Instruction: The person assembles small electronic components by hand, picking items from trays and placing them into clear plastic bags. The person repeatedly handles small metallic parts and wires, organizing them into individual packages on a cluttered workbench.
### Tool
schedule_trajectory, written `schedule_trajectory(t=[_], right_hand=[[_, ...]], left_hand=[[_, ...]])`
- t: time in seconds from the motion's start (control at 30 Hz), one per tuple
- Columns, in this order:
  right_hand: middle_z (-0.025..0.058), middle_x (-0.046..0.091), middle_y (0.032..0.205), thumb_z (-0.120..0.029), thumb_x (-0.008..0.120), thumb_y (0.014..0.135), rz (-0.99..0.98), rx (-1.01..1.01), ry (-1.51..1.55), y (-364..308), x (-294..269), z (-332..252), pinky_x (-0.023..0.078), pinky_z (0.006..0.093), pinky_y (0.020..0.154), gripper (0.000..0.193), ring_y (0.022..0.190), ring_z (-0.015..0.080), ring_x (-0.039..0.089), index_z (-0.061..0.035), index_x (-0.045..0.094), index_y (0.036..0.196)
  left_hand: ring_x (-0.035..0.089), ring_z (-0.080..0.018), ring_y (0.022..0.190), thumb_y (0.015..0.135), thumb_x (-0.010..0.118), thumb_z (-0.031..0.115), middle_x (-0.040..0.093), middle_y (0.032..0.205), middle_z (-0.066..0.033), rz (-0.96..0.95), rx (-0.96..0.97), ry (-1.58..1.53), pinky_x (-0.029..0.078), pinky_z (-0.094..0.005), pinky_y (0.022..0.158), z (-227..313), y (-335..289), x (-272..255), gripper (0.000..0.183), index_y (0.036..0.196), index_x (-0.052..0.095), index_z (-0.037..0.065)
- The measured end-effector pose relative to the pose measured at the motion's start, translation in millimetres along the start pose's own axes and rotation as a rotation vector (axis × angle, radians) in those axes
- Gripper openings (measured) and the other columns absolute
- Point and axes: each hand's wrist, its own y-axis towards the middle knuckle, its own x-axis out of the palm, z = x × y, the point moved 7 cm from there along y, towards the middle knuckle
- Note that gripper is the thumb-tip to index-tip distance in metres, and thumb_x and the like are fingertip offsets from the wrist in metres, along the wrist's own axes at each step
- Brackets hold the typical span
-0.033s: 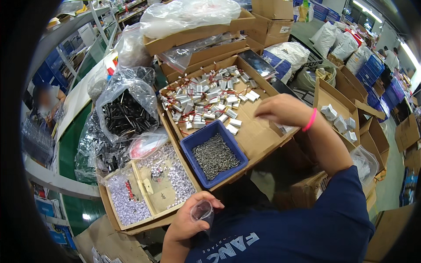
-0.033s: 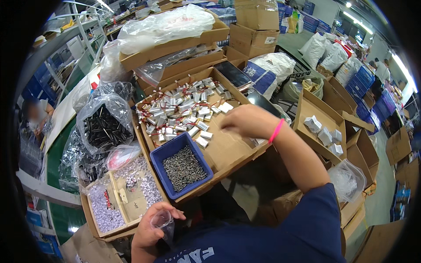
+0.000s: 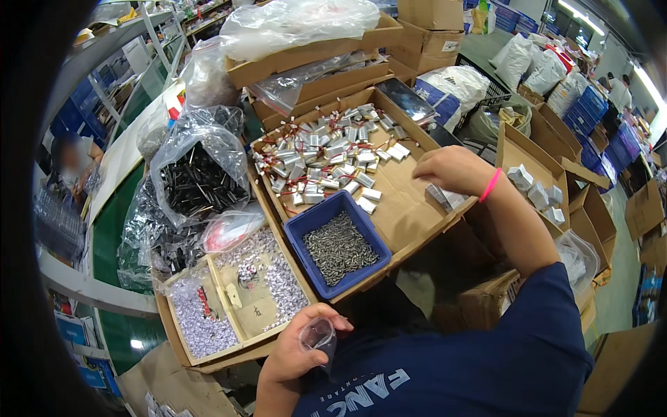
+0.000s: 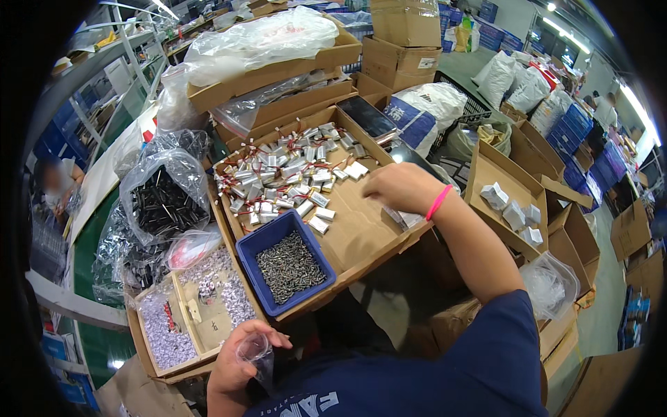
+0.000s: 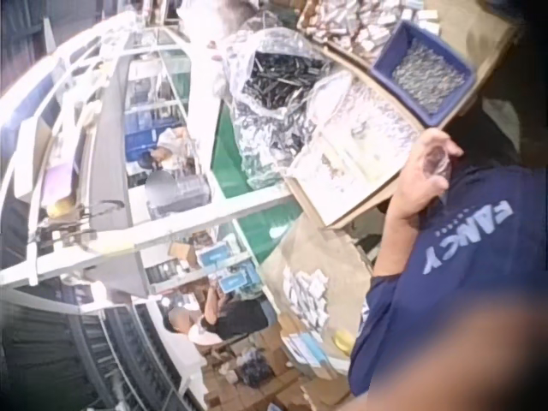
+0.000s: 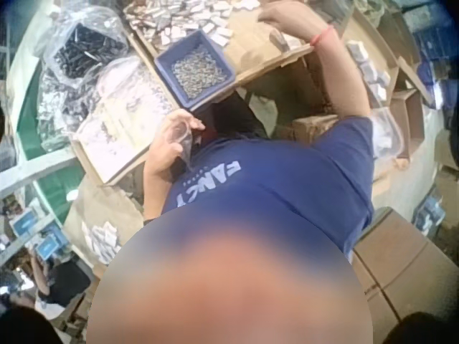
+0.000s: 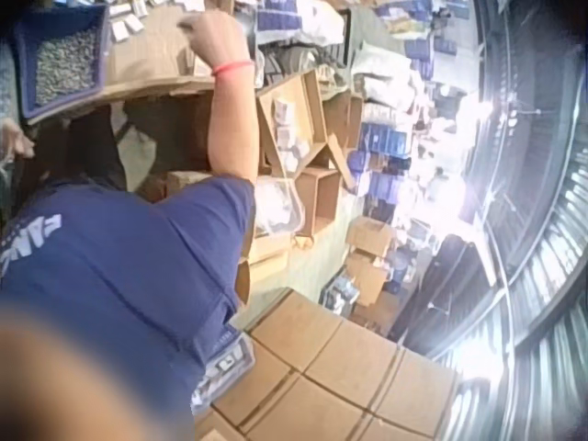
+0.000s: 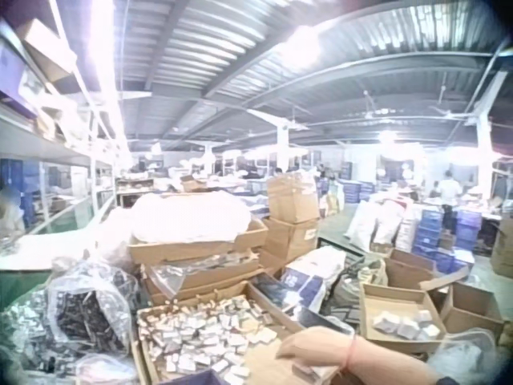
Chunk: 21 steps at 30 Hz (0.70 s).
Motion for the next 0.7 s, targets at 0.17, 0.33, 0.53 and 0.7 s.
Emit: schedule_trajectory(t=[0.17, 0.33, 0.53, 0.7], right_hand=[[0.009, 0.066, 0.094, -0.018, 0.055, 0.084, -0.039, 0.105, -0.02, -16.7, 42.6, 59.4, 0.05, 0.0388, 0.079, 0.02, 0.09, 0.0294, 0.062, -0.0101, 0.069, 0.096], [0.0076, 0.066, 0.091, -0.019, 0.058, 0.082, 0.12, 0.095, 0.025, -32.0, 27.7, 55.8, 0.049, 0.0377, 0.079, 0.018, 0.09, 0.0285, 0.062, -0.0087, 0.069, 0.092], [0.0062, 0.065, 0.09, -0.014, 0.063, 0.08, 0.18, -0.041, 0.056, -34.6, -19.7, 25.3, 0.047, 0.0352, 0.084, 0.009, 0.093, 0.0254, 0.057, -0.0078, 0.066, 0.086], [0.011, 0.066, 0.098, -0.01, 0.058, 0.088, 0.16, -0.096, 0.411, -18.5, -43.4, -38.1, 0.049, 0.0332, 0.077, 0.012, 0.086, 0.0265, 0.063, -0.0034, 0.06, 0.098]], left_hand=[[0.056, -0.026, 0.105, 0.069, 0.08, 0.043, 0.056, 0.104, -0.0099, 0.073, 0.048, 0.024, 0.041, -0.04, 0.096, 2.3, -0.4, -5.9, 0.077, 0.121, 0.044, -0.001], [0.06, -0.0291, 0.096, 0.066, 0.079, 0.053, 0.059, 0.099, -0.0112, 0.163, 0.078, 0.09, 0.044, -0.0446, 0.093, 4.9, -1.5, -13.8, 0.082, 0.118, 0.045, -0.001], [0.056, -0.0263, 0.107, 0.069, 0.08, 0.044, 0.055, 0.11, -0.0114, 0.029, 0.129, -0.008, 0.042, -0.0389, 0.095, 12.2, -5.1, -16.1, 0.081, 0.125, 0.042, -0.001], [0.055, -0.0234, 0.106, 0.068, 0.081, 0.044, 0.054, 0.113, -0.0116, -0.058, 0.098, -0.084, 0.044, -0.0369, 0.093, 12.2, -12.8, -25.2, 0.086, 0.128, 0.04, -0.002]])
